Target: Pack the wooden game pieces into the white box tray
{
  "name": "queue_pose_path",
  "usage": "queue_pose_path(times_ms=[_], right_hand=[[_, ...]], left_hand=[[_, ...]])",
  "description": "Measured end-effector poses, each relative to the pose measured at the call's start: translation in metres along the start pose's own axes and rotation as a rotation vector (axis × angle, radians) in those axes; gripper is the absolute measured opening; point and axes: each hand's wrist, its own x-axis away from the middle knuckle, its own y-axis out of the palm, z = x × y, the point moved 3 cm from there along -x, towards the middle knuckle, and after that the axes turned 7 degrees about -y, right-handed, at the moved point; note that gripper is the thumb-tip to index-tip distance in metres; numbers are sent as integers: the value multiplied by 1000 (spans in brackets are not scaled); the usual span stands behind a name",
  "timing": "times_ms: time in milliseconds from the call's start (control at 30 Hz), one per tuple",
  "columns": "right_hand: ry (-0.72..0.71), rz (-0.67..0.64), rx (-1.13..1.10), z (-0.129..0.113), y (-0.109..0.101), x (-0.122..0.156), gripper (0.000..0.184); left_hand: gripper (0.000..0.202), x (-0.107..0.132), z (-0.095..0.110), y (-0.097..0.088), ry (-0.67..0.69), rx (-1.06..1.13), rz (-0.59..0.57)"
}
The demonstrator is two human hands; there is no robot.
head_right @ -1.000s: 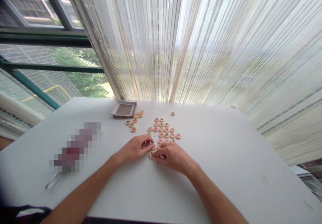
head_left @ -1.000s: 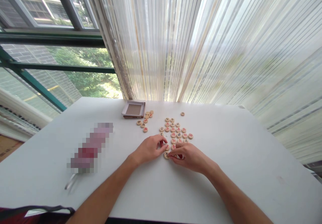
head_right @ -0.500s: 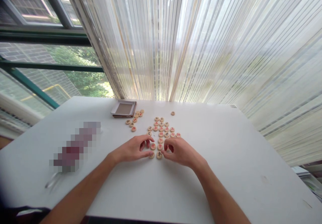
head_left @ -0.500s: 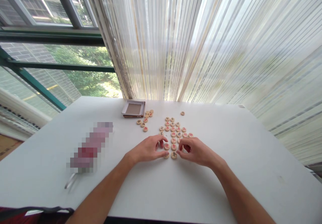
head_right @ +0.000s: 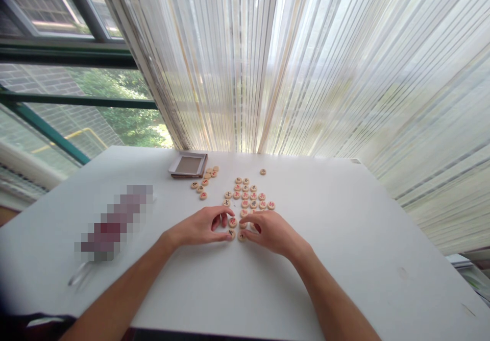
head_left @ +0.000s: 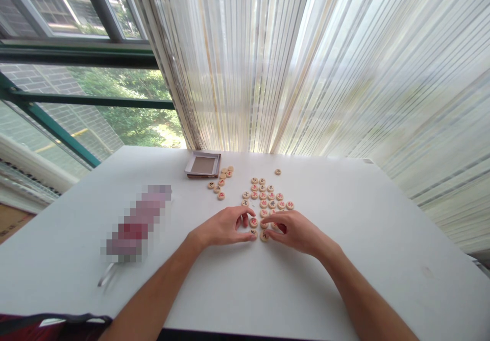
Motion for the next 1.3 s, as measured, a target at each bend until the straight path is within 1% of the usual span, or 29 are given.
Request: queue_pose_path(times_ms=[167, 700, 900, 1100, 1300], right_hand=[[-14, -19, 10, 2, 0, -1, 16], [-5, 1, 6, 2, -2, -1, 14], [1, 10, -1, 2, 1, -3, 21], [37, -20, -26, 4, -1, -2, 14], [49, -28, -29, 6, -3, -2, 16]], left_hand=[[45, 0, 0, -1, 0, -3, -10], [42, 0, 0, 0, 6, -4, 7], [38, 1, 1, -1, 11, -6, 10], [38, 0, 1, -1, 3, -3, 1], [38, -1, 0, 0, -4, 2, -3]])
